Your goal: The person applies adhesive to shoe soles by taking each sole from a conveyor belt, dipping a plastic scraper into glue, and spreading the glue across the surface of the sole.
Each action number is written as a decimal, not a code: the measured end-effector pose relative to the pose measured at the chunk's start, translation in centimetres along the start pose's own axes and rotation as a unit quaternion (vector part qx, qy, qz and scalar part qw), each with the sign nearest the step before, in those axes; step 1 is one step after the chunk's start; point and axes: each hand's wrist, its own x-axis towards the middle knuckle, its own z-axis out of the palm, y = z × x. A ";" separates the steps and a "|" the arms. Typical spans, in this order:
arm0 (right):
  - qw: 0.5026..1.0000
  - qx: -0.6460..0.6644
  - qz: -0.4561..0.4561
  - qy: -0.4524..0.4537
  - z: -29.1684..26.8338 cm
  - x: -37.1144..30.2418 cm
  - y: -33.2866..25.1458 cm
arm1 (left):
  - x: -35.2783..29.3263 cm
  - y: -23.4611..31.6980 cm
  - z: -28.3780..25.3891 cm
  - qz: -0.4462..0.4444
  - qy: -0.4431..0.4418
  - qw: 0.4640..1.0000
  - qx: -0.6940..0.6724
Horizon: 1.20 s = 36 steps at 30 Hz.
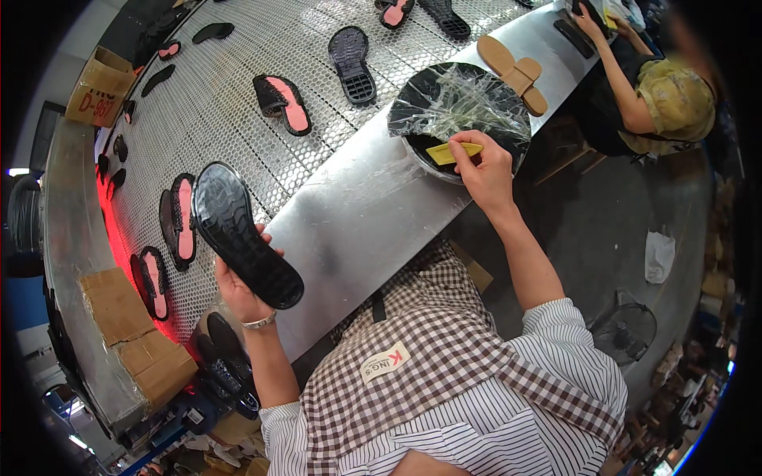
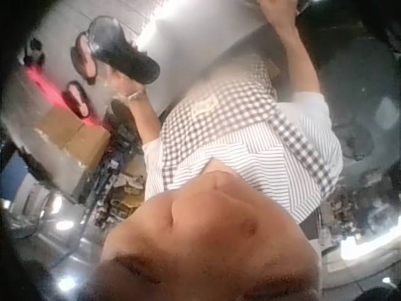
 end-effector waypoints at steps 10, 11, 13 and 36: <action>0.941 0.276 0.196 -0.004 0.8 0.0 -1.9 | -3.3 -1.6 1.9 -0.075 0.007 0.996 -0.052; 0.937 0.288 0.197 -0.020 1.3 -0.2 -3.3 | -3.7 -1.8 1.9 -0.089 0.012 0.994 -0.069; 0.920 0.341 0.190 -0.026 1.9 -0.7 -6.5 | -4.0 -2.6 2.8 -0.124 0.027 0.989 -0.079; 0.879 0.413 0.155 -0.180 8.5 -2.9 -12.7 | -4.0 -4.0 5.5 -0.201 0.002 0.979 0.013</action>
